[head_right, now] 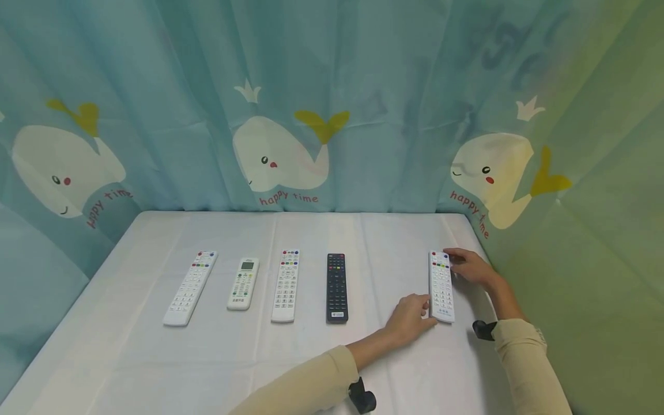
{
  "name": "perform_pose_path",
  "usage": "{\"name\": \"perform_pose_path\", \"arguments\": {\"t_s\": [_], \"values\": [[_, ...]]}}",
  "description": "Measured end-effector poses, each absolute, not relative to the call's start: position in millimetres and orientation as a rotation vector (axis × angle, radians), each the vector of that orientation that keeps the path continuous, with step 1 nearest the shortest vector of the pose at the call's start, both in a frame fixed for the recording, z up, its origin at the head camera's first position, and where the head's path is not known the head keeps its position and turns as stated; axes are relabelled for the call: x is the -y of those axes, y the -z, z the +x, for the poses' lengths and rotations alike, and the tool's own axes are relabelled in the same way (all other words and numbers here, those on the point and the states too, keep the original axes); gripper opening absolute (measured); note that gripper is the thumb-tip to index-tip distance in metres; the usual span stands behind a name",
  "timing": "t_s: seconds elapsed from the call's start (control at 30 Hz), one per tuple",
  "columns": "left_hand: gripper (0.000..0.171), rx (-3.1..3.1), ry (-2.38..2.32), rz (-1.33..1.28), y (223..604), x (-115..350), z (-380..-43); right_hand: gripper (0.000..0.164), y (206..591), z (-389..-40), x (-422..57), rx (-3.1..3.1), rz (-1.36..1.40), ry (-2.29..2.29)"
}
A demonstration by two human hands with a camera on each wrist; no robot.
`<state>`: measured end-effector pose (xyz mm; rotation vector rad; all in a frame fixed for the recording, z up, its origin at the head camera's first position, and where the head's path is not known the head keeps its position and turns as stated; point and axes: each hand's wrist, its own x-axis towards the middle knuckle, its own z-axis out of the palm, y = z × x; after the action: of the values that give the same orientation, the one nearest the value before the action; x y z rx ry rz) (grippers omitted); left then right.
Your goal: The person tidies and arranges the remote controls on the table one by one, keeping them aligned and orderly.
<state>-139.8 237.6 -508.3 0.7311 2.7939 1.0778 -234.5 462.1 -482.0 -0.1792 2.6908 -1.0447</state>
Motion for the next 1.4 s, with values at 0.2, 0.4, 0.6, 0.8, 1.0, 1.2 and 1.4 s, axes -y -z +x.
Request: {"name": "perform_pose_path", "arguments": {"t_s": [0.2,0.4,0.6,0.8,1.0,1.2,1.4], "values": [[0.034,-2.819,-1.021,0.731,508.2,-236.9,-140.2,0.050,483.9,-235.8,-460.6,-2.681,-0.163,1.049],[0.034,-2.834,-0.997,0.716,510.9,-237.5,-141.6,0.050,481.1,-233.9,-456.9,-2.683,-0.161,1.051],[0.033,-2.825,-0.992,0.713,511.1,-237.6,-142.3,0.050,482.4,-234.7,-456.8,-2.683,-0.157,1.049],[0.033,-2.783,-1.046,0.722,510.6,-235.4,-142.5,0.049,483.4,-235.5,-458.6,-2.671,-0.164,1.060],[0.030,-2.786,-1.089,0.803,510.7,-230.6,-142.2,0.049,479.0,-232.7,-458.0,-2.659,-0.179,1.071],[0.028,-2.748,-1.171,0.857,508.0,-224.4,-142.0,0.050,478.6,-234.5,-461.1,-2.647,-0.183,1.074],[0.041,-2.676,-1.259,0.836,507.6,-218.9,-142.0,0.049,473.0,-233.6,-457.7,-2.633,-0.186,1.096]]}}
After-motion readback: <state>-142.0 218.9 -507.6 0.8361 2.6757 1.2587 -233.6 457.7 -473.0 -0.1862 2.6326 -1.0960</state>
